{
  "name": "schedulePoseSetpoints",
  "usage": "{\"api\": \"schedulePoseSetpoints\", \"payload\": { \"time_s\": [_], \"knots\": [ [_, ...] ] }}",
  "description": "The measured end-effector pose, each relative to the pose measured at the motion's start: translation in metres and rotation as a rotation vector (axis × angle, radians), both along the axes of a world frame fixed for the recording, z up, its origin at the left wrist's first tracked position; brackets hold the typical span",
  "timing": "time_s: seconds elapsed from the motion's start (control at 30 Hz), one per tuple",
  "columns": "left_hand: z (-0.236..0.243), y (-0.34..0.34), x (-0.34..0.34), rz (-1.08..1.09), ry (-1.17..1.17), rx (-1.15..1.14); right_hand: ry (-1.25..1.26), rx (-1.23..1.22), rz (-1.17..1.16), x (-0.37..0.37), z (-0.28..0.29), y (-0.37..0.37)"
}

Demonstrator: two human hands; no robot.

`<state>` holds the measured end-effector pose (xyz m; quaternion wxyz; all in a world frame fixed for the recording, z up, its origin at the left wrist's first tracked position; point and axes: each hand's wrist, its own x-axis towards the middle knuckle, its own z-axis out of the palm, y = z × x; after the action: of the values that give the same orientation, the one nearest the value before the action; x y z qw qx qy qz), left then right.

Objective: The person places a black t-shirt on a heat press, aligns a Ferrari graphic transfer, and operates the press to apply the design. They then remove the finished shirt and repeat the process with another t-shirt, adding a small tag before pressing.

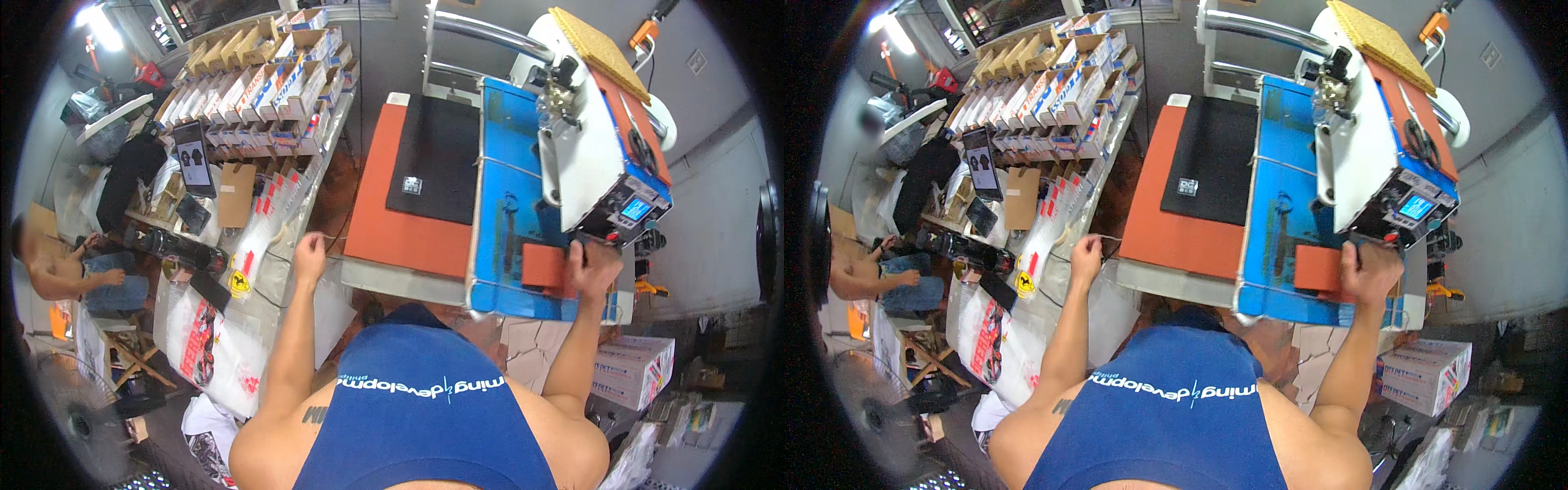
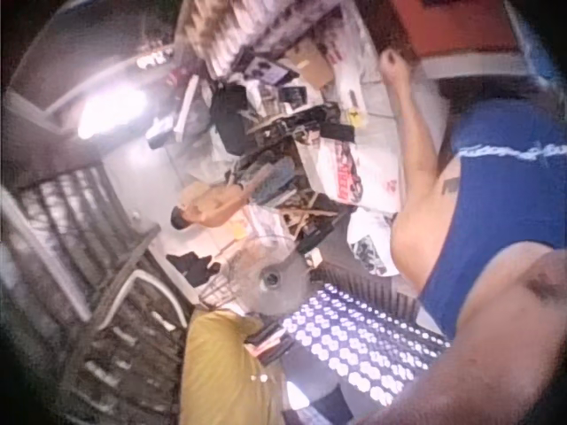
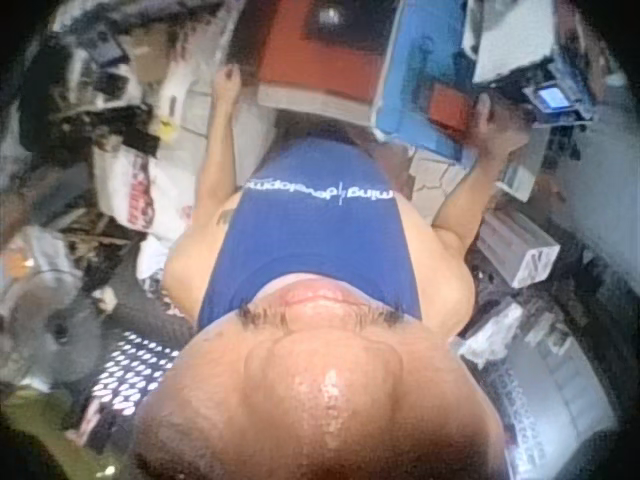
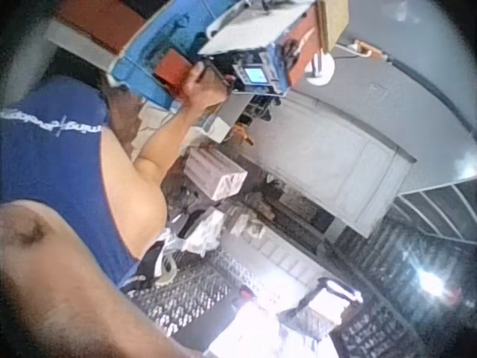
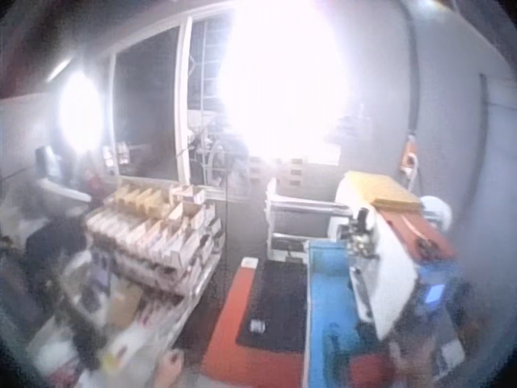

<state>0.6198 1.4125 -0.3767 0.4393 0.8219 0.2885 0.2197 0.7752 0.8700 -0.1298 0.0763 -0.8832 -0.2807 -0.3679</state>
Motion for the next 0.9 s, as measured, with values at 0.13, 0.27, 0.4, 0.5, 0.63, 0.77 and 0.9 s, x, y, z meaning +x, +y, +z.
{"api": "schedulePoseSetpoints", "payload": {
  "time_s": [0.13, 0.27, 0.4, 0.5, 0.63, 0.77, 0.9],
  "knots": [
    [0.066, -0.049, 0.064, -0.271, -0.161, 0.274, 0.003, 0.094, -0.240, 0.006, 0.001, -0.055],
    [0.077, -0.103, 0.109, -0.252, 0.064, 0.599, 0.049, 0.225, -0.493, 0.007, -0.014, -0.097],
    [0.073, -0.114, 0.135, -0.258, 0.189, 0.493, 0.284, 0.208, -0.720, 0.017, 0.002, -0.135],
    [0.087, -0.108, 0.159, -0.329, 0.042, 0.011, 0.174, 0.164, -0.927, 0.008, 0.009, -0.111],
    [0.137, -0.107, 0.192, -0.481, -0.387, -0.408, 0.079, 0.204, -0.285, -0.015, -0.062, 0.029],
    [0.205, -0.103, 0.222, -0.470, -0.424, 0.115, 0.482, 0.063, -0.432, 0.040, -0.137, 0.133],
    [0.262, -0.076, 0.214, -0.425, -0.819, 0.535, 0.246, 0.706, 0.010, 0.091, -0.083, 0.089]
  ]
}}
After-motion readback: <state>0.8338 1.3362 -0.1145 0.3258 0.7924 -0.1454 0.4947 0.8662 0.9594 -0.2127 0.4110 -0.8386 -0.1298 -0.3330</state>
